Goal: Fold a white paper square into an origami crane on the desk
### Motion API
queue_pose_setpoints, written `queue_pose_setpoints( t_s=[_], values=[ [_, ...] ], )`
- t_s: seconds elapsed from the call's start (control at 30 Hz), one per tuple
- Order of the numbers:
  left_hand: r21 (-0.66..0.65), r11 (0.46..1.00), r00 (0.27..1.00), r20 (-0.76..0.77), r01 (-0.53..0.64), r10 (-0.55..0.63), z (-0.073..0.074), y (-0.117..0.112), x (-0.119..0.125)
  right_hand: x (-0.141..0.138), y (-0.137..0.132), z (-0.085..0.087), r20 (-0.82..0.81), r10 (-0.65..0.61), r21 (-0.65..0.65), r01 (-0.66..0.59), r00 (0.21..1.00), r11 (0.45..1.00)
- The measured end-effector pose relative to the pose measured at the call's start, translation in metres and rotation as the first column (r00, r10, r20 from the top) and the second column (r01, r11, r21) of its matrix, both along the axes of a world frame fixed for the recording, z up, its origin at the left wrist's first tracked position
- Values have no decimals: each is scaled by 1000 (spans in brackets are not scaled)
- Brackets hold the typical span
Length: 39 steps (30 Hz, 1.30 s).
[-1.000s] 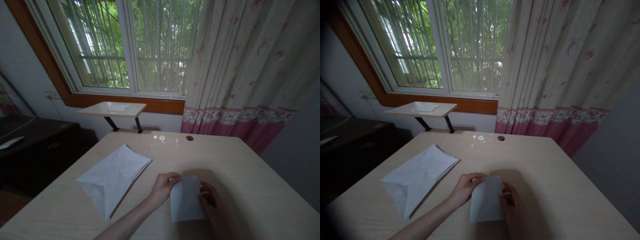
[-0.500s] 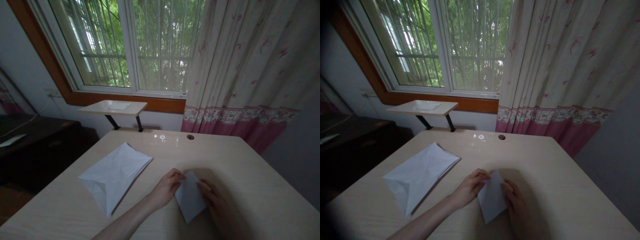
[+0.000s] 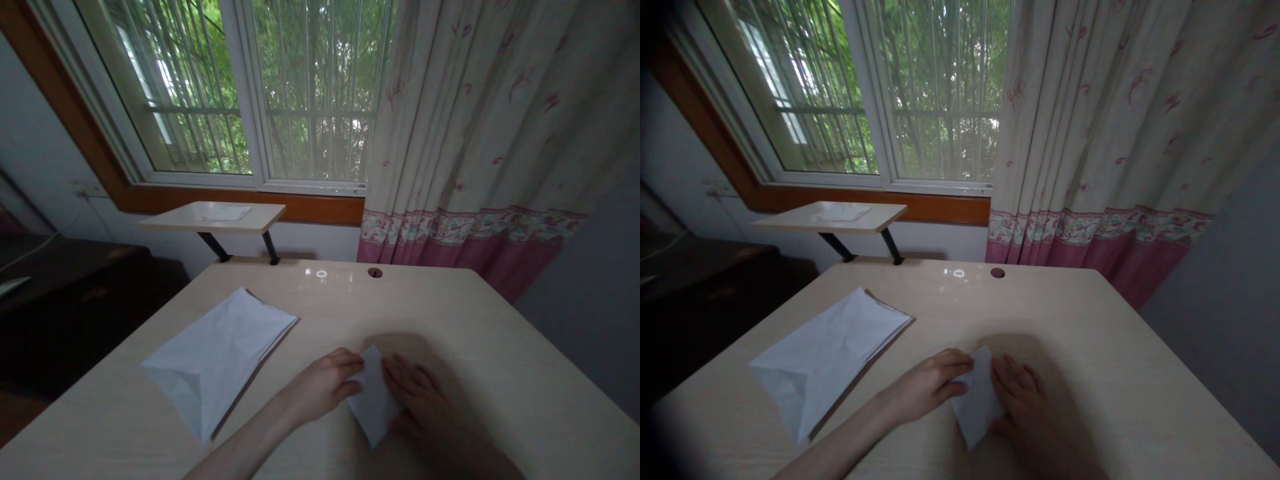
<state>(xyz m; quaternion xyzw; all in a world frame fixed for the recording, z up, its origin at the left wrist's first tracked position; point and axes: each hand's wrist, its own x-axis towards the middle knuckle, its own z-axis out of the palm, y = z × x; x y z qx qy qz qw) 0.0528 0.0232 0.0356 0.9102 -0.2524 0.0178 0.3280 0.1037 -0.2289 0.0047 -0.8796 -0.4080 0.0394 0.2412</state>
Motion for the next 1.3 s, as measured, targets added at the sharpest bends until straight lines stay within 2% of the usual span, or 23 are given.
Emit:
queue_pose_setpoints(
  t_s=[0.2,0.33,0.53,0.97,1.17,1.3],
  values=[
    [43,999,1000,-8,-3,3,7,6,8,35,9,24,-33,195,-4,-195,980,981],
    [42,999,999,35,-6,5,4,9,10,49,10,24,-85,280,-36,-284,956,958],
    [37,999,998,62,-5,3,1,10,11,52,5,12,-92,289,-48,-294,953,955],
    [29,999,992,121,16,-20,-3,14,13,52,1,7,-10,315,51,-314,949,948],
    [86,996,985,167,25,-39,-5,17,12,53,1,8,-27,325,13,-325,945,946],
    [164,986,967,252,-18,-25,-3,17,9,53,1,4,17,309,26,-310,951,951]
  ],
)
